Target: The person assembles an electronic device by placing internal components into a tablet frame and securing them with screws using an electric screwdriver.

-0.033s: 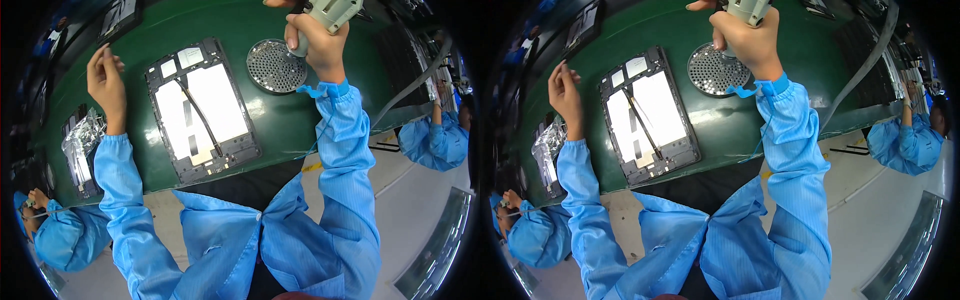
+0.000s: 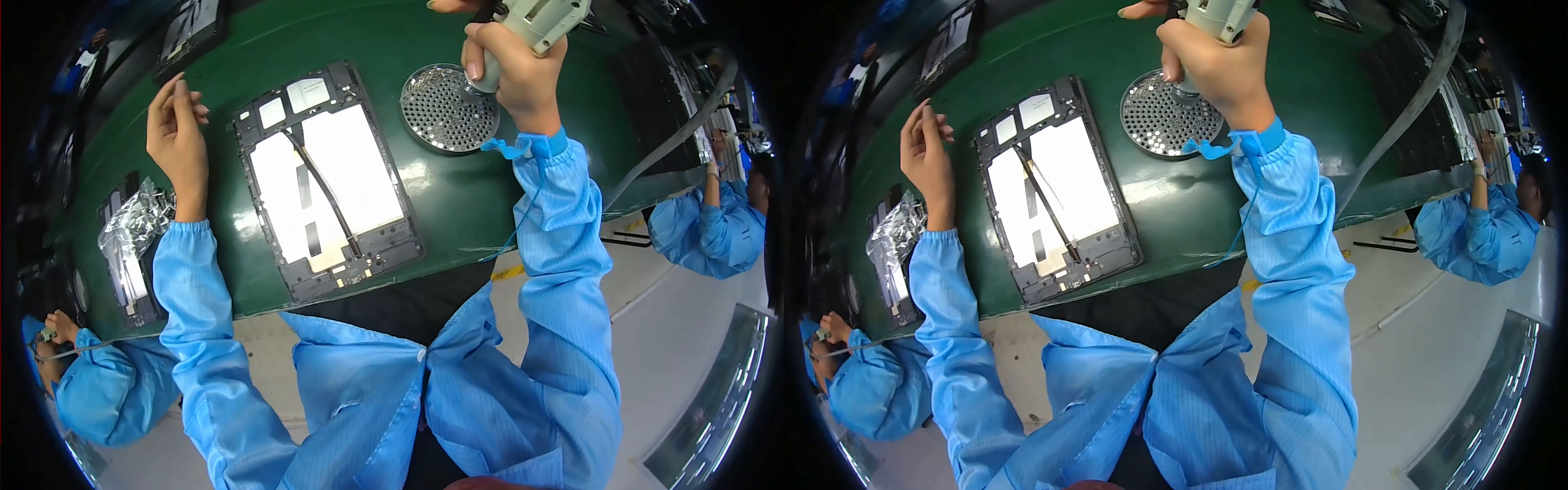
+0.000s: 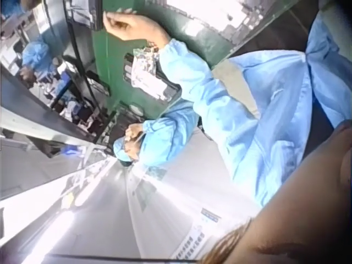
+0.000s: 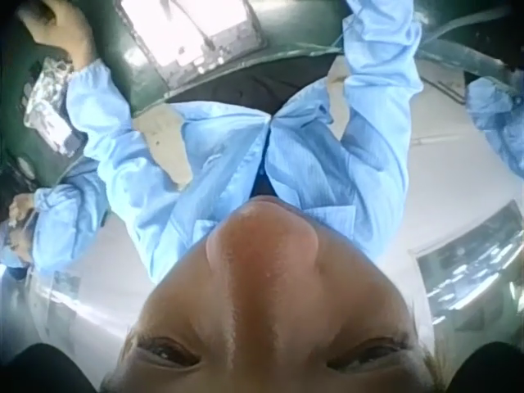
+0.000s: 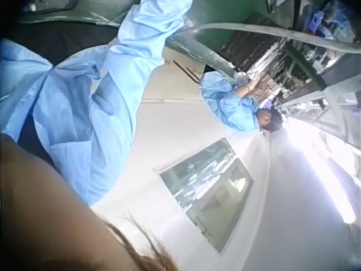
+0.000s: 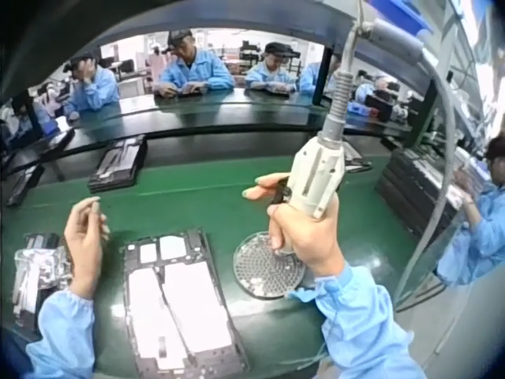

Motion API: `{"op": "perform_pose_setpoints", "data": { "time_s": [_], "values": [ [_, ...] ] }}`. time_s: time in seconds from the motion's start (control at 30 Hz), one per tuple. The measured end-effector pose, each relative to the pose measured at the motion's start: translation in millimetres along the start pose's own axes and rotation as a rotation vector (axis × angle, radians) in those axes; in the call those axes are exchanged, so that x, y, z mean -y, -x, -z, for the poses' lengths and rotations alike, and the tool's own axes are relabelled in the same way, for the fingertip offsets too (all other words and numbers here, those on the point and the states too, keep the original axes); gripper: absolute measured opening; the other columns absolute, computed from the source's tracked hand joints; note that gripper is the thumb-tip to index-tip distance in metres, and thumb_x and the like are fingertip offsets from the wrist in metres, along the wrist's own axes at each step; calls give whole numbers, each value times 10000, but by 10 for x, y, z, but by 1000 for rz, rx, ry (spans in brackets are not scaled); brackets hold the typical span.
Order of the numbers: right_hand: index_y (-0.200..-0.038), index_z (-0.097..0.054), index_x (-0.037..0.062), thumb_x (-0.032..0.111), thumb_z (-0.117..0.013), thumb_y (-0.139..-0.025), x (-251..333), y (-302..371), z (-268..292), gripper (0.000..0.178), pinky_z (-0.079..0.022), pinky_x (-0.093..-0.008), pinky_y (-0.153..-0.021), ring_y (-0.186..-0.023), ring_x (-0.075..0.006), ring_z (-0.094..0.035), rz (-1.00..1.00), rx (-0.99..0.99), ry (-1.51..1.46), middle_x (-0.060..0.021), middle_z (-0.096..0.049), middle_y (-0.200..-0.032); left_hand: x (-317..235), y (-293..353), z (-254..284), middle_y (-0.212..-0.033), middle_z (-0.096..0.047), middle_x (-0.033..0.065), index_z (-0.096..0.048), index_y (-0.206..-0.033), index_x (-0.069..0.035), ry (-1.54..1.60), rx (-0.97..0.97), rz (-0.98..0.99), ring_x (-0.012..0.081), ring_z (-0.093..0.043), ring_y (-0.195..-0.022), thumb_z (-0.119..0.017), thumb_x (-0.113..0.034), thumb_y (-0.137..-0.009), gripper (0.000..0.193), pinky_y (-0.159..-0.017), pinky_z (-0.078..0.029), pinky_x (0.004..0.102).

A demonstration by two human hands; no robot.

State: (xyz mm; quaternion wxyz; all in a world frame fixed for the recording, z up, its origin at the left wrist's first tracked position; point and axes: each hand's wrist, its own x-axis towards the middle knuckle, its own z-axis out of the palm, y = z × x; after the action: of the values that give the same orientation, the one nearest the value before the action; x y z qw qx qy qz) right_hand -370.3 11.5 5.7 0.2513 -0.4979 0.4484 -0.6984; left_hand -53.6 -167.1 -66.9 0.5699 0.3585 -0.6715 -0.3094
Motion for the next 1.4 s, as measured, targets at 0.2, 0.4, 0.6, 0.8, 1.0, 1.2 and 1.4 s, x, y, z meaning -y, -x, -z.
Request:
{"op": "perform_pose_setpoints", "data": {
  "time_s": [0.2,0.4,0.6,0.8,1.0,1.2,1.4],
  "values": [
    [-1112,-616,-82,-80,-497,-806,-79,-19,-38,329,-475,-255,-441,-467,-136,-561,-4,17,-4,-219,-725,-998,68,-11,94,-1106,-695,152,-625,-1232,65,72,66,139,149,-673,-906,-616,-140,-1010,302,-822,-562,273],
    [-1092,-618,-78,-59,-500,-804,-128,1,-54,311,-468,-252,-433,-454,-132,-545,-31,-19,4,-214,-722,-964,95,-20,43,-1113,-683,150,-623,-1228,70,125,45,225,180,-687,-971,-644,-162,-994,330,-878,-565,294],
    [-1089,-618,-80,-50,-505,-807,-147,-10,-35,305,-460,-248,-431,-454,-125,-541,-7,-5,-23,-212,-721,-953,147,-25,103,-1187,-672,162,-583,-1284,71,109,54,230,202,-677,-1043,-648,-170,-993,384,-949,-541,292],
    [-1084,-620,-81,-46,-513,-808,-161,-14,-46,298,-459,-243,-434,-455,-123,-543,-6,10,-29,-212,-722,-951,187,-41,125,-1186,-676,156,-576,-1297,66,128,37,290,198,-678,-1044,-669,-165,-978,404,-954,-539,290],
    [-1078,-620,-85,-58,-514,-806,-166,-8,-41,294,-460,-243,-432,-455,-123,-546,-12,0,-20,-213,-723,-938,145,-26,105,-1202,-673,130,-605,-1294,40,101,30,281,181,-670,-1047,-677,-185,-975,397,-949,-534,276],
    [-1050,-616,-89,-60,-517,-807,-165,-5,-47,264,-457,-246,-426,-450,-125,-544,-2,0,-12,-218,-720,-930,134,-19,125,-1196,-669,114,-616,-1298,20,86,20,278,160,-662,-1021,-667,-207,-983,392,-926,-533,269],
    [-995,-606,-82,-56,-524,-817,-364,-108,1,198,-454,-246,-430,-458,-125,-547,217,223,-511,-219,-715,-911,134,-31,98,-1181,-676,94,-632,-1291,11,59,51,246,131,-654,-989,-666,-215,-986,381,-889,-523,251]
  ]
}}
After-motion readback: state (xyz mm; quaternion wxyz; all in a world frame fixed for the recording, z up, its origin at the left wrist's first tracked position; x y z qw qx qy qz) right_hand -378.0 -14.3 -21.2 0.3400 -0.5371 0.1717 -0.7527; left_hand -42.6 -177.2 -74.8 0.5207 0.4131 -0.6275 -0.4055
